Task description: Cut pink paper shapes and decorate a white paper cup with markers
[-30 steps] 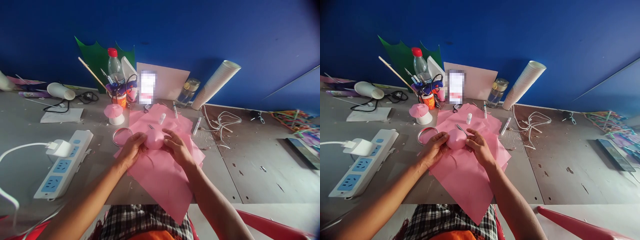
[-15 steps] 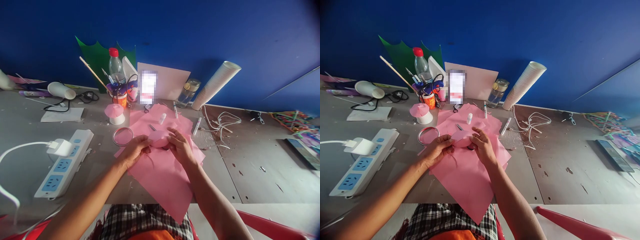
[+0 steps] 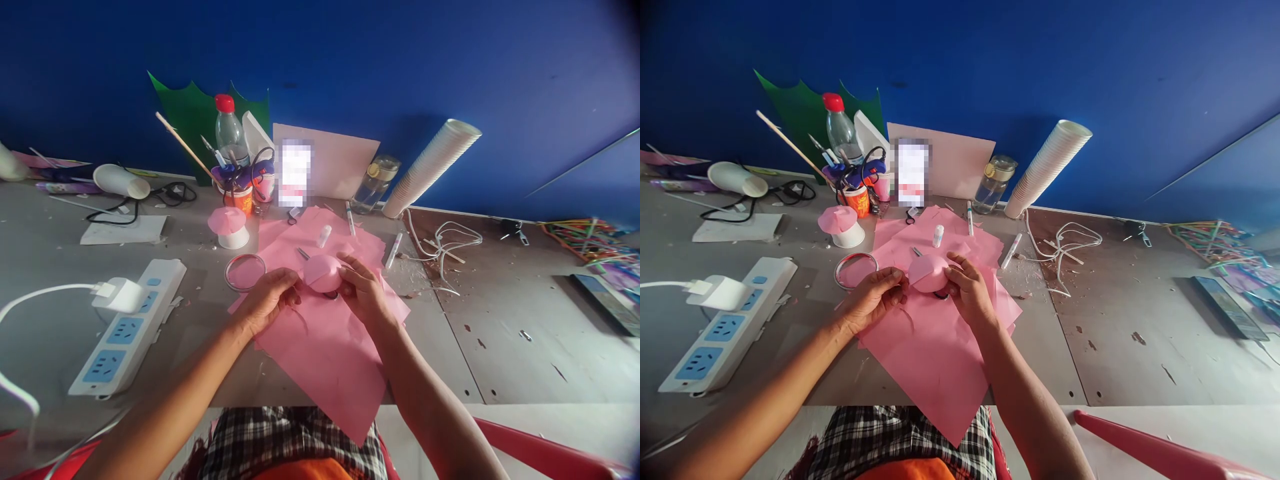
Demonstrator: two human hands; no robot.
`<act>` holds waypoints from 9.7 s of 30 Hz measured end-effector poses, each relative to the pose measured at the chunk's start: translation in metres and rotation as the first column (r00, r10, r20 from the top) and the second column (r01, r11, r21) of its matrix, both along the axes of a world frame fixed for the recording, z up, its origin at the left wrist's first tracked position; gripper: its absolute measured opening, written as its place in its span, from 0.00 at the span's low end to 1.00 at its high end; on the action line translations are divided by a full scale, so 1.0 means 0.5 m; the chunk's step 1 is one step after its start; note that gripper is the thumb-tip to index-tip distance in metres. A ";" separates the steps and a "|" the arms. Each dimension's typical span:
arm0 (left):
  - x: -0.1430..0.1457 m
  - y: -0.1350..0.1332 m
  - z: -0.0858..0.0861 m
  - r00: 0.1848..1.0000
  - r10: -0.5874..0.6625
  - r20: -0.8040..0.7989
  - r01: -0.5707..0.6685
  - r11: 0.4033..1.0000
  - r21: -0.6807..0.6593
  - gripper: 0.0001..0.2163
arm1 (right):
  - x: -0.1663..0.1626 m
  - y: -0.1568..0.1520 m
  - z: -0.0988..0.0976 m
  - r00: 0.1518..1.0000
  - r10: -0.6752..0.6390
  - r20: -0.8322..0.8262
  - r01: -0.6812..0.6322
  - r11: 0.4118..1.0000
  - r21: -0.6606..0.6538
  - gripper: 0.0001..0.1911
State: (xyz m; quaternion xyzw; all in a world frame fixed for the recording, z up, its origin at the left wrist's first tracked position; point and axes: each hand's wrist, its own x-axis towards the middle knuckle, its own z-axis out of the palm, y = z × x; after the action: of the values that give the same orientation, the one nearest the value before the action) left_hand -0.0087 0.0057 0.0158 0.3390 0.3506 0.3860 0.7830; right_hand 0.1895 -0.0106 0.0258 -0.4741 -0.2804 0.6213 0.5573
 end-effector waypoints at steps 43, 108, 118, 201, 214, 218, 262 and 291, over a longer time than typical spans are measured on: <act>0.012 -0.012 0.005 0.990 -0.051 -0.132 0.057 0.998 0.040 0.14 | -0.014 -0.015 0.017 0.986 0.160 0.054 -0.161 0.987 0.003 0.23; 0.012 -0.018 0.007 0.958 -0.132 -0.255 0.180 0.968 0.174 0.28 | -0.030 -0.013 0.014 0.997 -0.074 0.033 0.075 0.997 -0.021 0.28; 0.013 -0.014 0.010 0.955 -0.148 -0.258 0.189 0.972 0.141 0.28 | -0.029 -0.012 0.013 0.999 -0.033 0.008 0.033 0.999 0.000 0.27; -0.004 -0.013 0.005 0.966 -0.260 0.004 0.260 0.966 -0.002 0.04 | -0.018 -0.017 0.005 0.989 0.143 0.043 -0.144 0.989 0.029 0.28; 0.008 -0.012 0.008 0.990 -0.140 -0.024 0.138 0.989 -0.055 0.07 | -0.028 -0.022 -0.006 0.992 0.099 0.084 -0.110 0.984 0.139 0.29; 0.007 -0.013 0.012 0.984 -0.170 -0.048 0.166 0.984 -0.066 0.06 | -0.019 -0.023 0.004 0.991 0.113 0.072 -0.122 0.982 0.141 0.26; 0.003 -0.010 0.012 0.992 -0.115 -0.048 0.109 0.989 -0.102 0.09 | -0.014 -0.025 0.010 0.973 0.231 0.023 -0.232 0.971 0.062 0.25; 0.009 -0.016 -0.002 0.993 -0.118 0.014 0.119 0.988 -0.103 0.13 | -0.027 -0.030 0.000 0.969 0.223 0.108 -0.232 0.969 0.084 0.30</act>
State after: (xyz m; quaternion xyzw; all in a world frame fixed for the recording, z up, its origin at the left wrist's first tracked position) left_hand -0.0043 -0.0022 0.0148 0.3164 0.3463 0.3214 0.8226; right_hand 0.1761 -0.0255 0.0259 -0.4412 -0.3893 0.6431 0.4902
